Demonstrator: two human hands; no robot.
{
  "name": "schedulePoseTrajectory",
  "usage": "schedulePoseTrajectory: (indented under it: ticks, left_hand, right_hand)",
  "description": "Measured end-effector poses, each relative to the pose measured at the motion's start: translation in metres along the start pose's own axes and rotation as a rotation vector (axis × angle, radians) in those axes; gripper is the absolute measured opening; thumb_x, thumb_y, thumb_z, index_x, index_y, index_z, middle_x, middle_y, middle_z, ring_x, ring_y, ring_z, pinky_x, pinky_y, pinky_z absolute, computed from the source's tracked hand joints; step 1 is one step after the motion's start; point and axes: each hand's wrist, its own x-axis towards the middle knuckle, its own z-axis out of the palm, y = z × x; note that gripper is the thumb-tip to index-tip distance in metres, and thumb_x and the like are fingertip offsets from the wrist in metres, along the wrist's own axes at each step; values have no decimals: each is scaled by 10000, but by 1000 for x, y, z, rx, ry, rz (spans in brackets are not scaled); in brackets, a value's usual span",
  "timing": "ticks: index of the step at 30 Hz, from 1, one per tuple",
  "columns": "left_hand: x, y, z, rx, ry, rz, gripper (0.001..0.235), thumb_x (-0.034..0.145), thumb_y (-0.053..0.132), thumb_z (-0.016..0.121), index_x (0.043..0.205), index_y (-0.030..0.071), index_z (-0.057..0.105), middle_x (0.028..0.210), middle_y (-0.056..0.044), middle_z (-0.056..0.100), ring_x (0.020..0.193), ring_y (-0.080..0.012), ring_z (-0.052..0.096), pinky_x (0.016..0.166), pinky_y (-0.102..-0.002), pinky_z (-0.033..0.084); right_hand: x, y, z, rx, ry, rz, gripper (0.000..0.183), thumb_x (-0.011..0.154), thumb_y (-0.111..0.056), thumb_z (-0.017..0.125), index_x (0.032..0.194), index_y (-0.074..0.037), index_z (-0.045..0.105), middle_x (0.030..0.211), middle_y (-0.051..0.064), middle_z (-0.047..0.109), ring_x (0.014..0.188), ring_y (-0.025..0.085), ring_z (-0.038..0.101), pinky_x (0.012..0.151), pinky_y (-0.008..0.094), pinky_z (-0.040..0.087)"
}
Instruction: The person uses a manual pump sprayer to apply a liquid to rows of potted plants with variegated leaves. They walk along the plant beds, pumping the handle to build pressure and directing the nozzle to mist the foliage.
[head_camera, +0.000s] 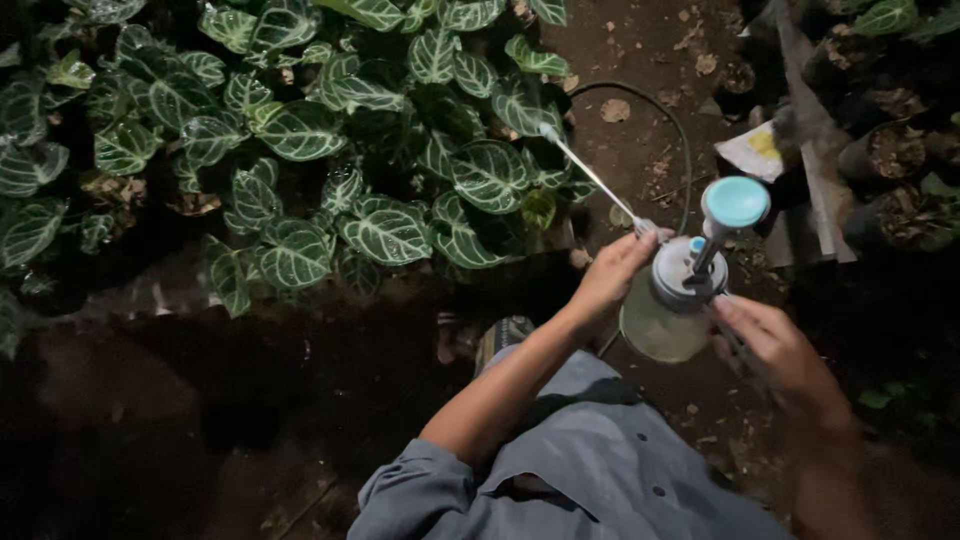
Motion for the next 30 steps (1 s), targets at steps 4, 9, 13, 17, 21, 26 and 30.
schedulePoseTrajectory:
  ticks: [4,9,13,17,21,26,30]
  left_hand:
    - [-4,-29,13,-106,-78,-135,426,1112,363,509,1255,-4,672,1194,-61,708,1099,-138,643,991,-299,504]
    - [-8,-69,27,57,-35,-231,459,1139,418,517,1200,-2,692,1059,9,658,963,-84,558,861,-279,468]
    - [3,-84,37,40,-28,-248,435,1092,439,501,1161,49,680,1039,75,666,962,-25,561,858,-218,469]
    - [25,-84,42,116,5,-233,403,1129,416,523,1093,52,690,911,65,579,835,-45,480,715,-244,414]
    - [65,-72,45,277,77,-261,417,1148,355,534,1036,-32,642,868,-26,490,782,-132,422,683,-325,366]
    - [128,-59,42,329,66,94,381,1129,350,518,1112,5,677,947,38,625,896,-48,531,806,-248,465]
    - [179,-50,42,186,138,129,386,1128,328,510,1139,-17,683,1017,19,676,949,-62,570,870,-254,474]
  right_hand:
    - [-5,39,-45,-130,88,-88,384,1013,-278,563,1259,-6,675,1067,24,656,959,99,582,824,264,466]
    - [18,95,-113,-177,72,173,384,1028,-267,577,1213,31,734,968,81,710,910,144,608,804,312,476]
    - [33,121,-152,-195,-125,170,343,1139,-280,533,1242,38,613,886,206,559,794,294,505,689,457,417]
    - [44,91,-153,-222,-79,106,390,1056,-283,529,1255,12,688,996,144,688,910,214,604,794,390,482]
    - [47,40,-136,-161,144,2,405,1005,-273,539,1280,3,649,1188,52,705,1092,134,629,910,322,494]
    - [112,-14,-145,-84,-55,-56,394,1076,-302,503,1175,32,688,961,21,644,855,110,554,725,282,433]
    - [148,-33,-162,-146,-72,-52,395,1094,-314,500,1024,28,688,757,31,595,647,126,523,568,280,395]
